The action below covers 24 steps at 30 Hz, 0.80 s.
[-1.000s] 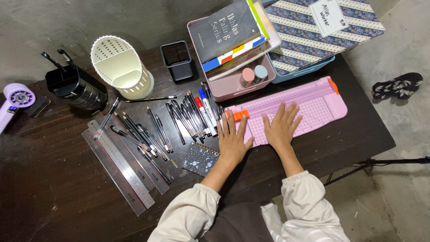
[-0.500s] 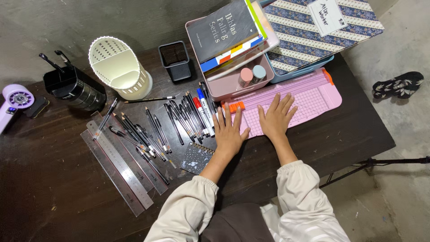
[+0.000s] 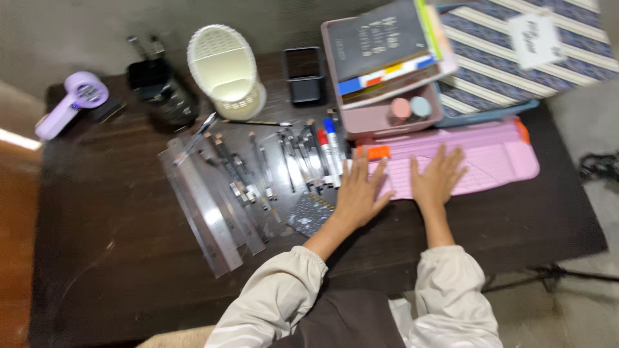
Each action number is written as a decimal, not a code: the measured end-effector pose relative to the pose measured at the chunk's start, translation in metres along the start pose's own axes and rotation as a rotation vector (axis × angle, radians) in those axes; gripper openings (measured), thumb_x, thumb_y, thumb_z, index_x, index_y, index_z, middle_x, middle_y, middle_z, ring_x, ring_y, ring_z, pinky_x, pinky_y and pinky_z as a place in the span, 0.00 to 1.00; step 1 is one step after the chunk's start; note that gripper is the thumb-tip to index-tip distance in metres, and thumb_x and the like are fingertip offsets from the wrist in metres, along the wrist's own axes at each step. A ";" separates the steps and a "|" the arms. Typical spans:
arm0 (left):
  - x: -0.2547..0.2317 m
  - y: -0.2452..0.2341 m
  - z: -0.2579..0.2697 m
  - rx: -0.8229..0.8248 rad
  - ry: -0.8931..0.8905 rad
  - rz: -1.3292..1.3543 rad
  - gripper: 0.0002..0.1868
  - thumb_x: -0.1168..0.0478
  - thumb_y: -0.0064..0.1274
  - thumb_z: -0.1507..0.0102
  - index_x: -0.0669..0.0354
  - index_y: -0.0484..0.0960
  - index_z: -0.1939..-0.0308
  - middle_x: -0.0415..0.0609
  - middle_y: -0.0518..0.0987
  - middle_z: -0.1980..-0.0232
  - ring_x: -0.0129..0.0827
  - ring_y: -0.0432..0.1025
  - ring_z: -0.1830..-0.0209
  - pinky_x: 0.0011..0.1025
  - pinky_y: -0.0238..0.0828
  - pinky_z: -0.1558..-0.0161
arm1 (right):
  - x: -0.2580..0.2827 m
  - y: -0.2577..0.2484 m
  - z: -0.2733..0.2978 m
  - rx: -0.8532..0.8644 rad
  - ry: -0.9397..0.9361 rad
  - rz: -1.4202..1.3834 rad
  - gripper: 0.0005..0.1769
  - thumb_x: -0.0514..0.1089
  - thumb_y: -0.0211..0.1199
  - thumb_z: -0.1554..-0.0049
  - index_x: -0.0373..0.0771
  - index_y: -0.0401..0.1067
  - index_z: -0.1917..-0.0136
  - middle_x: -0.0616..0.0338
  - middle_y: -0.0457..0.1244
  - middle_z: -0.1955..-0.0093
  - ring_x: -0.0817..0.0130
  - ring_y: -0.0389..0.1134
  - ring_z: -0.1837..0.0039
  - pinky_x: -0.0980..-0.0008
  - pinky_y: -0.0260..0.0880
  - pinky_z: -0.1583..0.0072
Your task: The person organizes stationery items on a dark wooden desk. They handle small containers, placing them into a pink tray, and then sort through a pile of pens and pencils, picking them up and placing them into a black pen holder.
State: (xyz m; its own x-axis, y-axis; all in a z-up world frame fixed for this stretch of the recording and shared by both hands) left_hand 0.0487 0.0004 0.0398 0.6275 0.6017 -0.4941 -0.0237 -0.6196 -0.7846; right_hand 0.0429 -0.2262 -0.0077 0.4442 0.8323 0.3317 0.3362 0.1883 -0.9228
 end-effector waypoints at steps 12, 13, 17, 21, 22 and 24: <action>0.117 -0.123 0.070 -0.165 -0.347 -0.086 0.43 0.39 0.43 0.30 0.56 0.51 0.19 0.67 0.41 0.16 0.64 0.35 0.15 0.63 0.30 0.22 | 0.108 -0.003 0.064 0.102 -0.374 -0.127 0.45 0.64 0.45 0.32 0.36 0.41 0.13 0.41 0.20 0.12 0.42 0.15 0.13 0.35 0.15 0.18; 0.133 -0.133 0.078 -0.187 -0.394 -0.110 0.43 0.40 0.42 0.30 0.58 0.50 0.19 0.68 0.41 0.16 0.65 0.34 0.16 0.63 0.28 0.23 | 0.123 0.002 0.075 0.151 -0.436 -0.138 0.47 0.65 0.43 0.33 0.35 0.40 0.13 0.41 0.18 0.13 0.42 0.14 0.14 0.36 0.14 0.19; 0.158 -0.142 0.099 -0.206 -0.549 -0.127 0.40 0.42 0.43 0.30 0.56 0.53 0.19 0.68 0.42 0.17 0.68 0.34 0.17 0.64 0.25 0.24 | 0.169 0.024 0.096 0.221 -0.574 -0.103 0.47 0.68 0.41 0.34 0.33 0.43 0.16 0.37 0.21 0.14 0.40 0.15 0.15 0.36 0.14 0.21; 0.149 -0.130 0.098 -0.200 -0.480 -0.155 0.35 0.44 0.46 0.31 0.52 0.63 0.23 0.68 0.46 0.18 0.68 0.37 0.18 0.66 0.26 0.25 | 0.196 0.035 0.103 0.286 -0.641 -0.086 0.46 0.69 0.42 0.36 0.34 0.49 0.19 0.35 0.27 0.14 0.41 0.22 0.14 0.36 0.18 0.22; 0.146 -0.125 0.093 -0.223 -0.451 -0.155 0.34 0.44 0.46 0.31 0.52 0.64 0.24 0.68 0.47 0.18 0.68 0.39 0.18 0.66 0.27 0.25 | 0.201 0.037 0.103 0.310 -0.647 -0.099 0.46 0.70 0.43 0.37 0.35 0.50 0.20 0.36 0.29 0.14 0.41 0.25 0.14 0.36 0.20 0.22; 0.139 -0.109 0.086 -0.243 -0.398 -0.138 0.32 0.46 0.47 0.31 0.53 0.67 0.25 0.67 0.50 0.18 0.68 0.42 0.17 0.67 0.29 0.24 | 0.209 0.035 0.109 0.250 -0.706 -0.029 0.44 0.68 0.48 0.37 0.36 0.55 0.21 0.38 0.34 0.14 0.39 0.29 0.14 0.35 0.24 0.22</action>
State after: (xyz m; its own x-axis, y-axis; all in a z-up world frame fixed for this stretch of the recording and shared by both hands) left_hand 0.0714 0.1948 0.0249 0.2649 0.8031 -0.5337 0.2505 -0.5918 -0.7662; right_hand 0.0569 0.0110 0.0079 -0.2290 0.9460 0.2294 0.1036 0.2580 -0.9606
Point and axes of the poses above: each hand's wrist, its own z-axis away from the middle knuckle, its own y-axis out of the palm, x = y × z, the point moved 5 cm from there along -z, towards the middle knuckle
